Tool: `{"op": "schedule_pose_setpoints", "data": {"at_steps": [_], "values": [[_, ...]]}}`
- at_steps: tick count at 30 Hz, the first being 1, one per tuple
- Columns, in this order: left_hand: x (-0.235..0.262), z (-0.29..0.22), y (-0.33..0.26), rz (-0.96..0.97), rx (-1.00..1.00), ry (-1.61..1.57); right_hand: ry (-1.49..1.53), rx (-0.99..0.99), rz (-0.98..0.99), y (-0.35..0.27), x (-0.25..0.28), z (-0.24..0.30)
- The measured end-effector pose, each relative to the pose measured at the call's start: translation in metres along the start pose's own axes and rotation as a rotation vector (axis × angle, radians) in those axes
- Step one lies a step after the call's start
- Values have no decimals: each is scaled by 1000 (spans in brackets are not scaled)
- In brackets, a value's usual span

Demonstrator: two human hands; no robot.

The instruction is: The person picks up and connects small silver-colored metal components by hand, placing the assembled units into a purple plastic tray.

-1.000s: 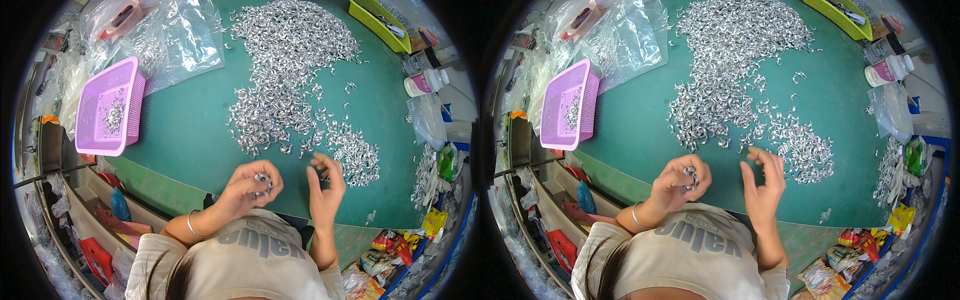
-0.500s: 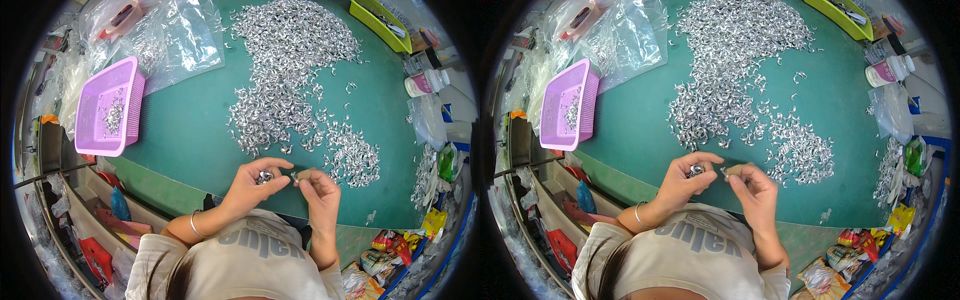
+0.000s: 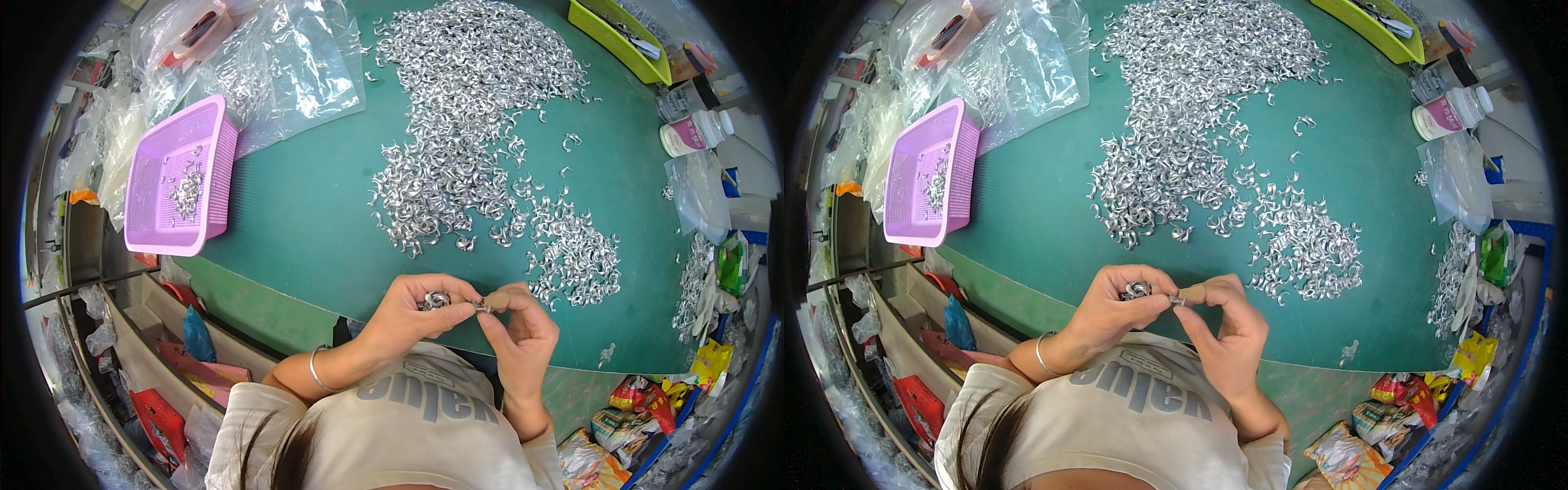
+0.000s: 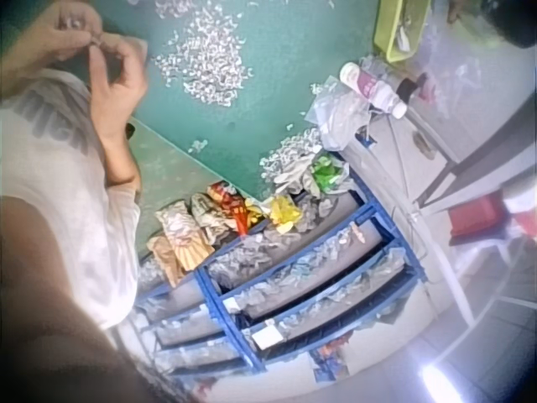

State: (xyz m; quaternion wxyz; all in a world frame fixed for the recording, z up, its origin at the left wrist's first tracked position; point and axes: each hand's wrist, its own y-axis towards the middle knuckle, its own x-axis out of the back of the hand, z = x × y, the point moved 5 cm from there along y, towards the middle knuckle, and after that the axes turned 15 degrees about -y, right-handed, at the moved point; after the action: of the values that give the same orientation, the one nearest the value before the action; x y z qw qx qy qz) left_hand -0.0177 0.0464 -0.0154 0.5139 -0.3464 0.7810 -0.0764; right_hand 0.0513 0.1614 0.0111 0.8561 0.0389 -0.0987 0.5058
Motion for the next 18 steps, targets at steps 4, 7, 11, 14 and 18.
{"op": "schedule_pose_setpoints", "data": {"at_steps": [4,7,11,14,18], "values": [[0,-1,0,-3,-24,31,-81,42,-21,0,1,7],[-1,-2,-1,-12,-19,29,-131,94,-37,0,1,9],[-2,0,-1,12,26,-7,-203,164,-57,-1,3,11],[-2,3,-1,50,68,-48,-249,185,-93,-1,4,14],[-3,6,0,97,95,-128,-282,212,-107,-1,3,16]]}}
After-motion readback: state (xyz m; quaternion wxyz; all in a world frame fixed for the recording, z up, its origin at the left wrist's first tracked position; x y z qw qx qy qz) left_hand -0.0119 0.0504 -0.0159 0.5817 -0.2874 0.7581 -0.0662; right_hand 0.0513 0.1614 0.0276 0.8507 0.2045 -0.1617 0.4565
